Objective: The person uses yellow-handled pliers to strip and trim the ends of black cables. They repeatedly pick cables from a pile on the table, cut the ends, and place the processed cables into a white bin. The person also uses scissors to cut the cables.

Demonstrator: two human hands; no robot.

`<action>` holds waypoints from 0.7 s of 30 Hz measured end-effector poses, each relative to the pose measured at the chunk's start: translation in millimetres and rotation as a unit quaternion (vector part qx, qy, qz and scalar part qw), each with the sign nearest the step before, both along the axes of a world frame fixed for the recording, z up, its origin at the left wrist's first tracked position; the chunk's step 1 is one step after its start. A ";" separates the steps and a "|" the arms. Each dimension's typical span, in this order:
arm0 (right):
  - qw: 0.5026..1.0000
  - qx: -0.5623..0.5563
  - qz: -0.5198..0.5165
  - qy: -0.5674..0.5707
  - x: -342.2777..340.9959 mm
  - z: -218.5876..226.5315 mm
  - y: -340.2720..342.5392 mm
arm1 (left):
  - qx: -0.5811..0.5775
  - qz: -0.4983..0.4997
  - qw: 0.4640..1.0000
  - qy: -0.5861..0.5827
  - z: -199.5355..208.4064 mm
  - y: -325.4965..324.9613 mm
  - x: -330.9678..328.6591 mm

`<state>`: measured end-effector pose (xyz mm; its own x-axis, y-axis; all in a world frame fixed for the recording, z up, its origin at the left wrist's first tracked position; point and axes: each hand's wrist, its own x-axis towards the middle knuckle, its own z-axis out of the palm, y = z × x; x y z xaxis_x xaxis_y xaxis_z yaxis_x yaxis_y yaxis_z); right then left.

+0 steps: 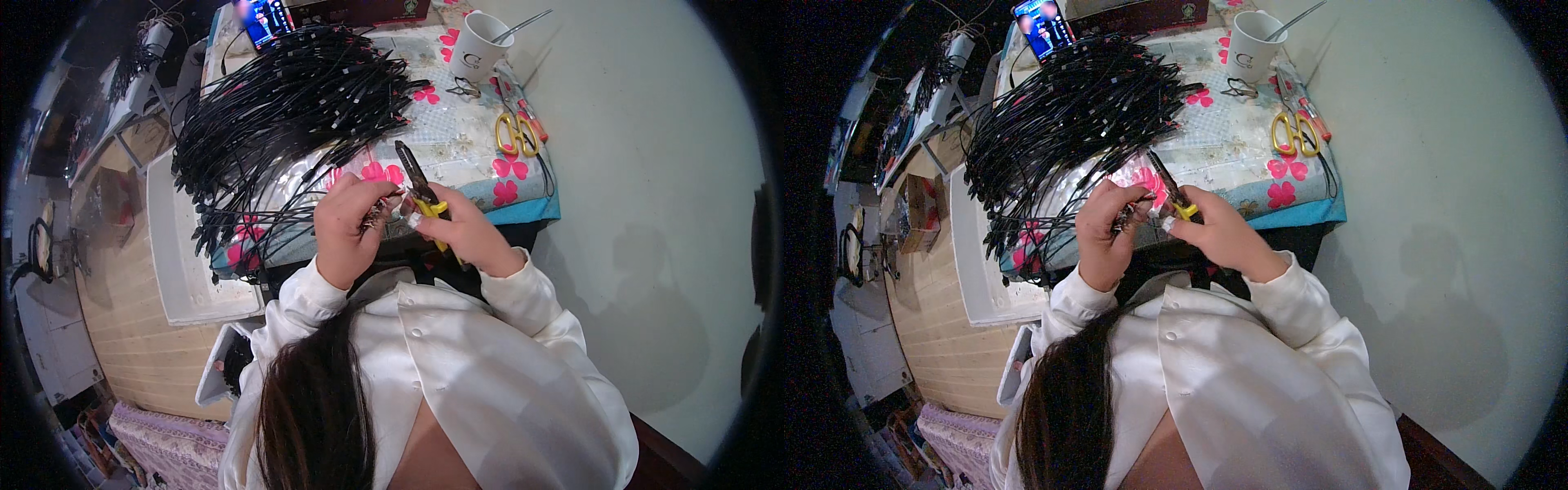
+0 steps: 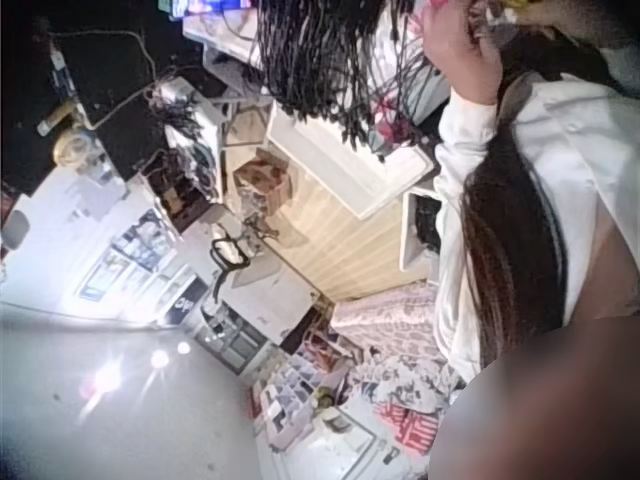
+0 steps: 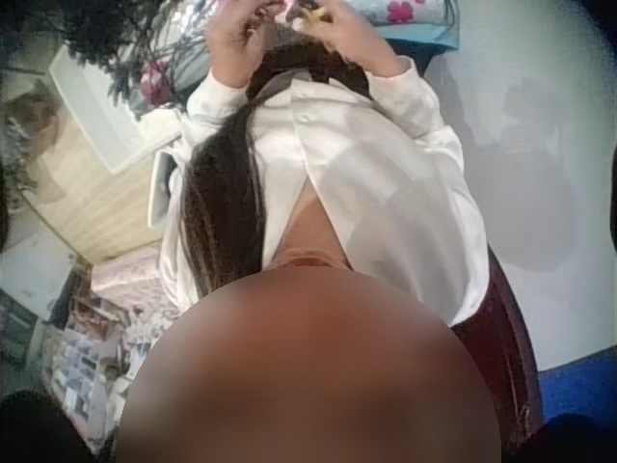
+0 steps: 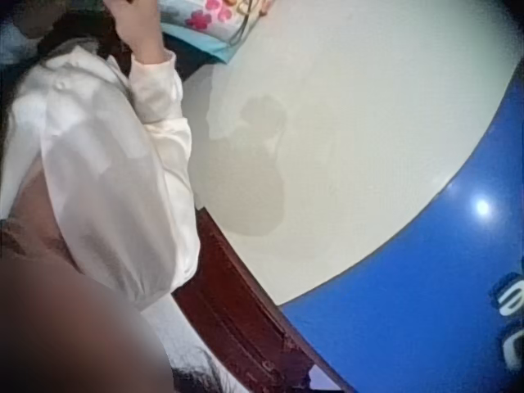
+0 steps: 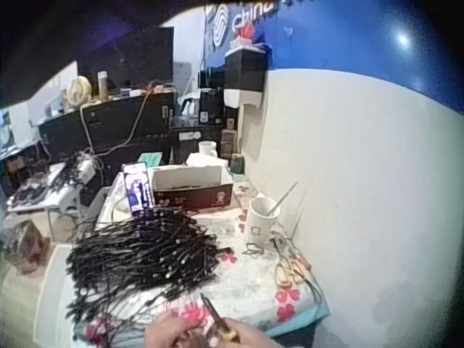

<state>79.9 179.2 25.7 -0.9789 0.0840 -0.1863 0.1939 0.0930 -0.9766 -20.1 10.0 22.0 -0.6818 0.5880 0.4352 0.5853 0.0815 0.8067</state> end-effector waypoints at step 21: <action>0.985 0.004 0.172 0.016 7.6 -1.5 21.3 | -0.024 -0.100 0.993 -0.064 2.5 -6.8 -9.2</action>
<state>87.5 200.5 24.2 -0.9548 -0.2529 -0.1562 0.1191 0.1559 -0.9806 -29.3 3.2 24.5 -0.5977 0.7343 0.3218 0.4871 0.0138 0.8732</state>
